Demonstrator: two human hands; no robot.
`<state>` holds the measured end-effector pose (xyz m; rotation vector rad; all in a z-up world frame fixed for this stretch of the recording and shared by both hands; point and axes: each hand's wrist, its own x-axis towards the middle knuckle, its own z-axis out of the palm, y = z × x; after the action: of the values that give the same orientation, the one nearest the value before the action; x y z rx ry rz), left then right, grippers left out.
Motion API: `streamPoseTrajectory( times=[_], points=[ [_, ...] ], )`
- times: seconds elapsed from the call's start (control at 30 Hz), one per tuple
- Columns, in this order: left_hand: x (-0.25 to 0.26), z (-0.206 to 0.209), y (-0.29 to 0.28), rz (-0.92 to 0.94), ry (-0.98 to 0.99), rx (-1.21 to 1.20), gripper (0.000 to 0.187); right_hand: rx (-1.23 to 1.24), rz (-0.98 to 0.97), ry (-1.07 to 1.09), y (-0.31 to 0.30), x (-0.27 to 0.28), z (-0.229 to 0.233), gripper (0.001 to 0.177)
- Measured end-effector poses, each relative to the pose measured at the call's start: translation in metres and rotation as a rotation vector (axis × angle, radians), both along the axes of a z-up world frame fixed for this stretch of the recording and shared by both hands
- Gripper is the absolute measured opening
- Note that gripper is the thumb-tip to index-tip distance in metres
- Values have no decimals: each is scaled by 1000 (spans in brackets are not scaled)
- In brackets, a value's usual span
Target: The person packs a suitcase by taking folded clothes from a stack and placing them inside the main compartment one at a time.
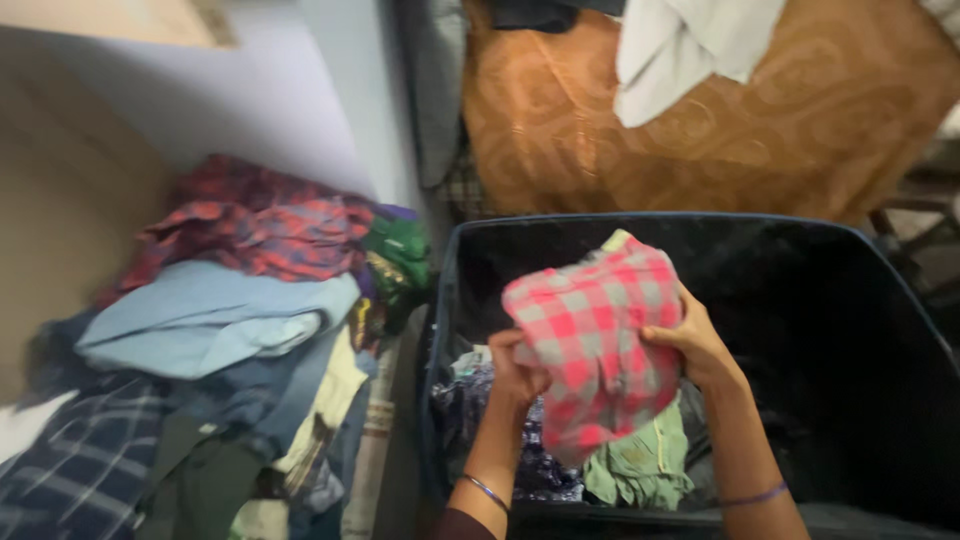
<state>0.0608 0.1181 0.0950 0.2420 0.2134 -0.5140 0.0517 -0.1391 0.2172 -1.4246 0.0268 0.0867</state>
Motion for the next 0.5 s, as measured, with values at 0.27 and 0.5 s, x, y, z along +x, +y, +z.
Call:
streamPoseTrajectory(
  times=[0.27,0.5],
  points=[
    [8,-122,-200,-180,-173,929,47,-290,-433,284,-192,-57,-108,93],
    [-47,-151,-307,-582,-84,1294,64,-527,-332,633,-307,-94,-199,103]
  ],
)
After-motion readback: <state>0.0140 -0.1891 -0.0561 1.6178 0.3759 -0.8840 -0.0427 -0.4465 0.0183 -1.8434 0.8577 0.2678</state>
